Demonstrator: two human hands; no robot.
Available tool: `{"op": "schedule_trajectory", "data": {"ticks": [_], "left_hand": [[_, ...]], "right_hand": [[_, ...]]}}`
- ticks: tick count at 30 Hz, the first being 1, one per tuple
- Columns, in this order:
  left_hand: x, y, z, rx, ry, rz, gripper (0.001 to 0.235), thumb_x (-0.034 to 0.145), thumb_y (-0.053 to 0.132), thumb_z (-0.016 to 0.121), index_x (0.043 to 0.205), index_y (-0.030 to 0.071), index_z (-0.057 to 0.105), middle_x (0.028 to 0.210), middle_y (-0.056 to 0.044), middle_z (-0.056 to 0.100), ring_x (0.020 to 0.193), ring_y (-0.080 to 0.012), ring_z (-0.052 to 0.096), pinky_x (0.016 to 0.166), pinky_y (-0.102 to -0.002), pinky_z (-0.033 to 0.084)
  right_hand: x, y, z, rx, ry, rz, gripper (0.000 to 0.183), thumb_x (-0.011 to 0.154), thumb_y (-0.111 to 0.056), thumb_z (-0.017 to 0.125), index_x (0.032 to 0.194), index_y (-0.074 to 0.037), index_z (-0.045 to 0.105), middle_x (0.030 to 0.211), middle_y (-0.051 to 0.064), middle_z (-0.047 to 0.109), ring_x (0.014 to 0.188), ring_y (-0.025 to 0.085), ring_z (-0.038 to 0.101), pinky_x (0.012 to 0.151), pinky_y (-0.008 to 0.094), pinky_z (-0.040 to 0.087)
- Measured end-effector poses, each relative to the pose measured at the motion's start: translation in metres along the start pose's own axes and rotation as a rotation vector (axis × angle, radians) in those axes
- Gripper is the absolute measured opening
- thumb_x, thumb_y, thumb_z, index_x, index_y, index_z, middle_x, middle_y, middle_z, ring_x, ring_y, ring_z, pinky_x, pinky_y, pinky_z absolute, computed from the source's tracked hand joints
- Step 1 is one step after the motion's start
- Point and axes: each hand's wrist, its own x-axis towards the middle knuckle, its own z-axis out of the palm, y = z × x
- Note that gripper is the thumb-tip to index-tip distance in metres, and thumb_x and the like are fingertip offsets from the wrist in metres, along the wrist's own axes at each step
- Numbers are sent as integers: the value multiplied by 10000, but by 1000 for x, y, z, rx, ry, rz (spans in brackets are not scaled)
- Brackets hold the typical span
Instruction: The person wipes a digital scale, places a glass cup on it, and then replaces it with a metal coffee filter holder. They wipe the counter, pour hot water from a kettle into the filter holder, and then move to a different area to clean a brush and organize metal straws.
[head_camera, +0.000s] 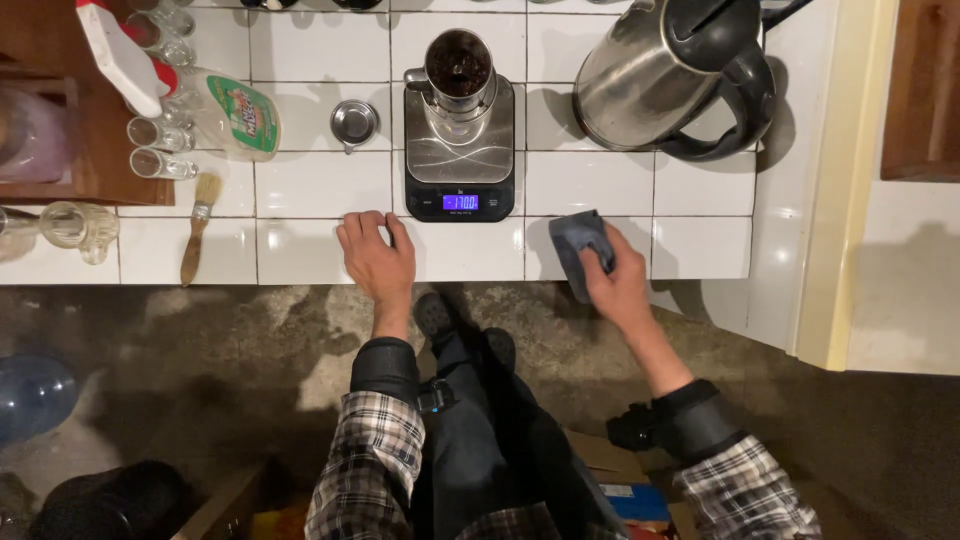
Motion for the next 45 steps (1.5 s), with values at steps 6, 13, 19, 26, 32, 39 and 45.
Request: {"op": "schedule_trajectory", "data": {"ticks": [6, 13, 19, 26, 32, 39, 45], "left_hand": [[1, 2, -1, 5, -13, -1, 130, 954, 148, 690, 895, 59, 616, 993, -85, 554, 953, -322, 556, 743, -463, 491], [-1, -1, 1, -10, -9, 4, 137, 956, 133, 693, 889, 50, 607, 984, -90, 547, 958, -322, 563, 744, -457, 494], [-2, -4, 4, -2, 9, 28, 130, 953, 135, 695, 895, 54, 611, 985, -86, 544, 939, -315, 552, 745, -454, 492], [-2, -5, 6, 4, -7, 23, 148, 962, 132, 694, 893, 41, 599, 969, -97, 522, 908, -299, 539, 706, -437, 478], [-2, -3, 5, -12, -10, 19, 144, 966, 128, 694, 905, 40, 597, 977, -93, 530, 927, -302, 542, 717, -440, 479], [-2, -2, 2, -37, 3, 20, 127, 962, 130, 697, 913, 46, 615, 992, -94, 549, 948, -317, 539, 753, -456, 485], [0, -2, -1, -16, 12, 55, 135, 955, 133, 690, 900, 42, 608, 994, -112, 541, 960, -324, 535, 770, -451, 480]], "right_hand": [[33, 4, -6, -244, 76, -19, 606, 930, -220, 772, 1445, 10, 552, 1318, 232, 643, 1198, 339, 645, 1000, 397, 520], [18, -4, -12, -283, -18, -12, 950, 872, -320, 840, 1590, -27, 291, 1585, 252, 393, 1448, 437, 436, 1183, 484, 382], [14, 6, -14, -315, -197, -84, 1168, 849, -301, 840, 1623, -48, 3, 1680, 291, 144, 1530, 487, 238, 1207, 521, 305], [8, 8, 5, -310, -115, -96, 926, 971, -57, 634, 1668, -113, 27, 1703, 284, 212, 1569, 474, 273, 1222, 483, 369], [-1, 1, 26, -278, -251, -95, 857, 876, -4, 641, 1609, -154, 222, 1690, 185, 275, 1509, 412, 370, 1184, 455, 366], [-47, -21, 28, -124, -567, -372, 766, 808, 40, 660, 1516, -123, 418, 1586, 96, 486, 1530, 328, 388, 1220, 474, 331], [-56, -14, 7, 6, -314, -137, 749, 897, 49, 595, 1584, -157, 381, 1603, 206, 461, 1430, 399, 483, 1100, 489, 419]]}}
